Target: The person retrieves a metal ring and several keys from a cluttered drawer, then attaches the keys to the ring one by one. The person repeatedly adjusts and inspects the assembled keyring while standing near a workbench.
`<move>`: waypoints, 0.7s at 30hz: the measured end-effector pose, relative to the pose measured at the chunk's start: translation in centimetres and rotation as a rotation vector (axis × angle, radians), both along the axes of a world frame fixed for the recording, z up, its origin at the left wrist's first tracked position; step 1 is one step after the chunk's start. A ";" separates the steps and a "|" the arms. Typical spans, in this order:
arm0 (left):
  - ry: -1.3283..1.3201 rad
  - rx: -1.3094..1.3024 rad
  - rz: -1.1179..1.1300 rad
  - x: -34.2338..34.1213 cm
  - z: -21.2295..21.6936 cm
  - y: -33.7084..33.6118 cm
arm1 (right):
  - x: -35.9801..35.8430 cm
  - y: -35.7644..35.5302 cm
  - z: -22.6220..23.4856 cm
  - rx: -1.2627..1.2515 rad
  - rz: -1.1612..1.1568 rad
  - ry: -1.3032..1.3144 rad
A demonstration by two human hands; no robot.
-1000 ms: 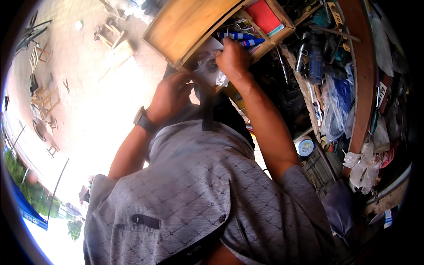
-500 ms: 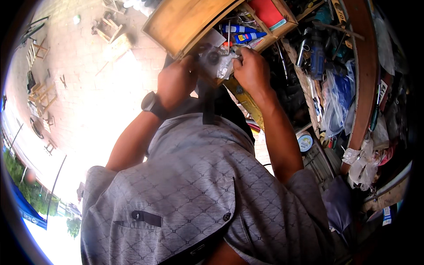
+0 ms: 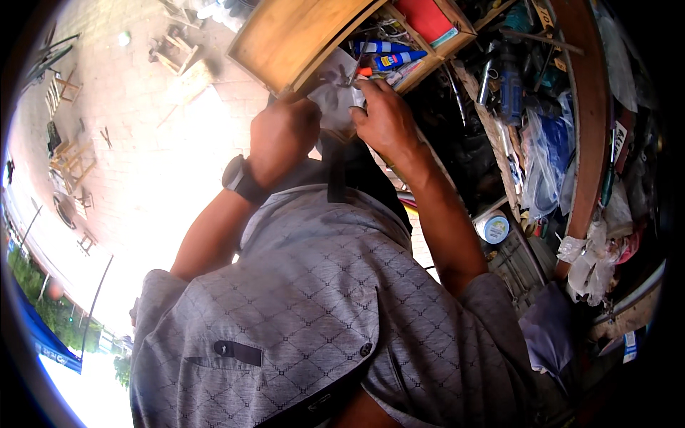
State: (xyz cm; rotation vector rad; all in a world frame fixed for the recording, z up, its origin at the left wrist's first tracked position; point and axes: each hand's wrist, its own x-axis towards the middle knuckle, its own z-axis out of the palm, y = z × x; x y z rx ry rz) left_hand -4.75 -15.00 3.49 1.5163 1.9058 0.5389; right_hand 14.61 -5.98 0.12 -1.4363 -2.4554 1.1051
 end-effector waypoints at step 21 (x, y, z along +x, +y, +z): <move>-0.801 -0.098 0.309 -0.5 0.3 4.6 | 4.1 6.2 2.8 -0.445 -0.409 0.286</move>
